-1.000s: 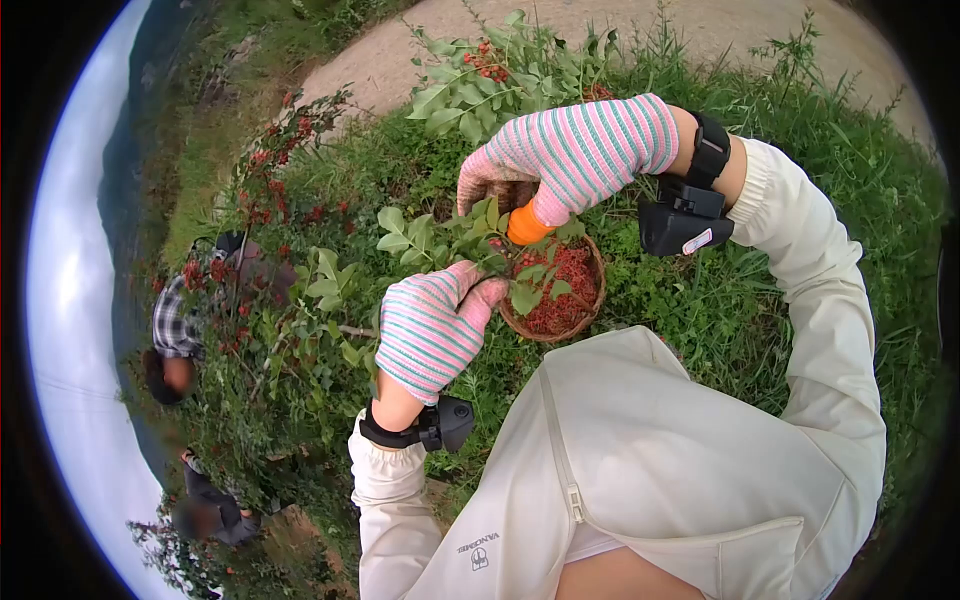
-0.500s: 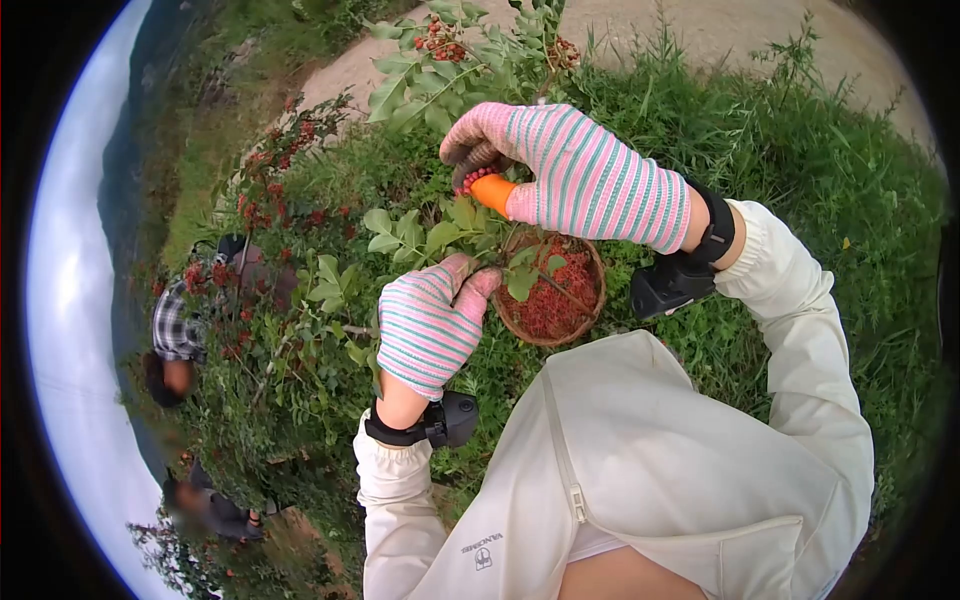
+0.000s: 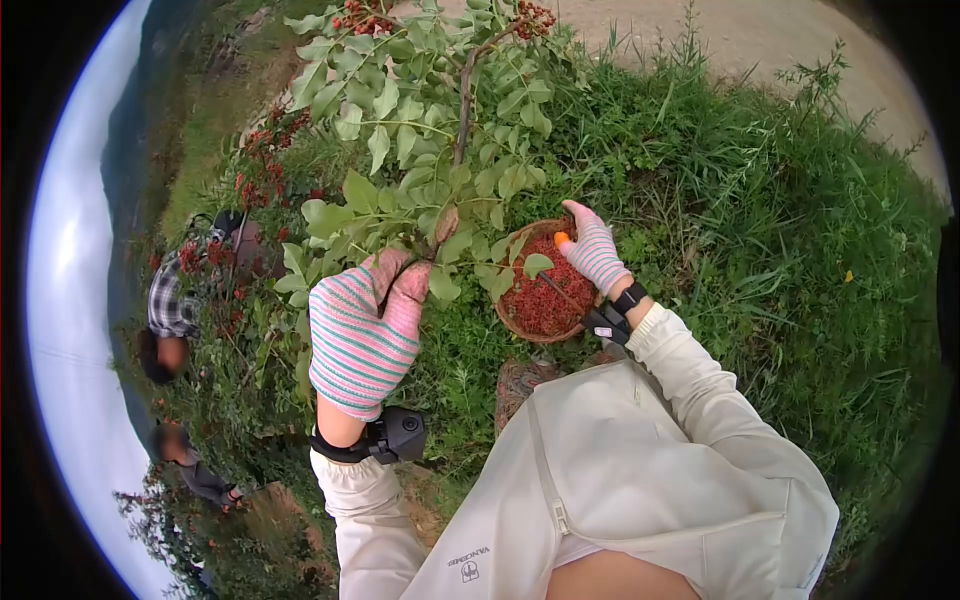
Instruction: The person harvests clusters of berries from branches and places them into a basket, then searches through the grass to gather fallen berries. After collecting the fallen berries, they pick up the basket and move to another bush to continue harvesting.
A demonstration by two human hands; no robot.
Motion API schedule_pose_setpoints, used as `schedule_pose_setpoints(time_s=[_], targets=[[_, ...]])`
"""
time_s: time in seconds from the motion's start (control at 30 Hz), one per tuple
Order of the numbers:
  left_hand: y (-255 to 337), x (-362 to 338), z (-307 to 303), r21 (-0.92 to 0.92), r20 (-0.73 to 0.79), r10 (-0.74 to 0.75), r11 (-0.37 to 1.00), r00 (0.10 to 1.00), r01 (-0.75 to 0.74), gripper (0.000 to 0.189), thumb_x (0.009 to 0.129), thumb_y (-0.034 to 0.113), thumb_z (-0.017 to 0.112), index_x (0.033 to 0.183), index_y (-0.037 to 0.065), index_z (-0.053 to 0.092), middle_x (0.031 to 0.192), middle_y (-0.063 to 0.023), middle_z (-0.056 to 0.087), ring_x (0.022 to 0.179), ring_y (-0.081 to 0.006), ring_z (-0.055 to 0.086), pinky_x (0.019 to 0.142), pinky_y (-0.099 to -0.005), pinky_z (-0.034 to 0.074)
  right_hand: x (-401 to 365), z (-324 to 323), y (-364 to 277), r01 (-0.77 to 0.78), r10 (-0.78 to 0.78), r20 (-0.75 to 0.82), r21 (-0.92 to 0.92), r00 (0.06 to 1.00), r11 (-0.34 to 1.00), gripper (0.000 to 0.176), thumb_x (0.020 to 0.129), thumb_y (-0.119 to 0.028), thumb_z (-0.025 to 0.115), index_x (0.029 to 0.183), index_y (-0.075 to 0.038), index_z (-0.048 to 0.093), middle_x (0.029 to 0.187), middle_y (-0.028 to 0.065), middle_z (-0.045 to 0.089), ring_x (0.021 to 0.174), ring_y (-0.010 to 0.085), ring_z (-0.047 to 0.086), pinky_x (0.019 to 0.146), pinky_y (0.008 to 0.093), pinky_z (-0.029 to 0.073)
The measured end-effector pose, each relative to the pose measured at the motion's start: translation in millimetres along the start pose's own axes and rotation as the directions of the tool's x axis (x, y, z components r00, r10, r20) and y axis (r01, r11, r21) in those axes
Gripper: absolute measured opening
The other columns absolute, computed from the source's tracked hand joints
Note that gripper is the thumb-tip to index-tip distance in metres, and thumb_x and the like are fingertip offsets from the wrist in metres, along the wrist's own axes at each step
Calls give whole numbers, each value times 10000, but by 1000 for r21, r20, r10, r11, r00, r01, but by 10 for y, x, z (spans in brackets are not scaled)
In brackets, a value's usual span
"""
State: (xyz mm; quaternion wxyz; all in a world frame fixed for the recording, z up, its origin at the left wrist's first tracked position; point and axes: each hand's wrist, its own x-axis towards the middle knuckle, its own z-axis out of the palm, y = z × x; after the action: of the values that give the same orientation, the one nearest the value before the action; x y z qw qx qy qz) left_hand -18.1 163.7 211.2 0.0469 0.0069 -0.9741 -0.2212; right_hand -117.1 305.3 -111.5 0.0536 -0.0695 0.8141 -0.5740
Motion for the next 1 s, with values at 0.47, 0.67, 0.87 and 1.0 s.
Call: schedule_pose_setpoints(time_s=[0.47,0.67,0.87,1.0], targets=[[-429,670,978,355,113,10,934,994,-49,353,856,339,505,845,11,636,690,-205,599,688,-381,581,629,-427,466,-521,-1381,557,-190,306,-326,344,894,920,318,786,28,462,1095,26,532,1032,92,587,930,156,558,871,260,414],[-559,456,1246,224,194,-1,974,981,-43,300,820,302,545,856,22,646,712,-212,607,707,-373,594,659,-421,479,-1216,-1525,329,-283,377,-362,288,852,915,314,775,33,460,1074,13,551,1000,71,587,901,135,551,852,237,415],[-308,245,941,181,71,168,967,983,-179,299,809,301,553,790,14,635,602,-206,580,604,-369,589,579,-424,480,-1275,-1482,-331,-88,239,-358,390,902,917,375,734,39,441,1097,27,532,1018,71,584,917,124,553,860,242,420],[-139,87,848,178,33,223,958,974,-225,303,816,302,543,801,16,642,578,-203,575,580,-361,588,562,-423,477,-1326,-1591,-816,13,109,-366,316,924,949,366,751,7,462,1108,25,535,1015,58,587,873,108,556,804,235,442]])
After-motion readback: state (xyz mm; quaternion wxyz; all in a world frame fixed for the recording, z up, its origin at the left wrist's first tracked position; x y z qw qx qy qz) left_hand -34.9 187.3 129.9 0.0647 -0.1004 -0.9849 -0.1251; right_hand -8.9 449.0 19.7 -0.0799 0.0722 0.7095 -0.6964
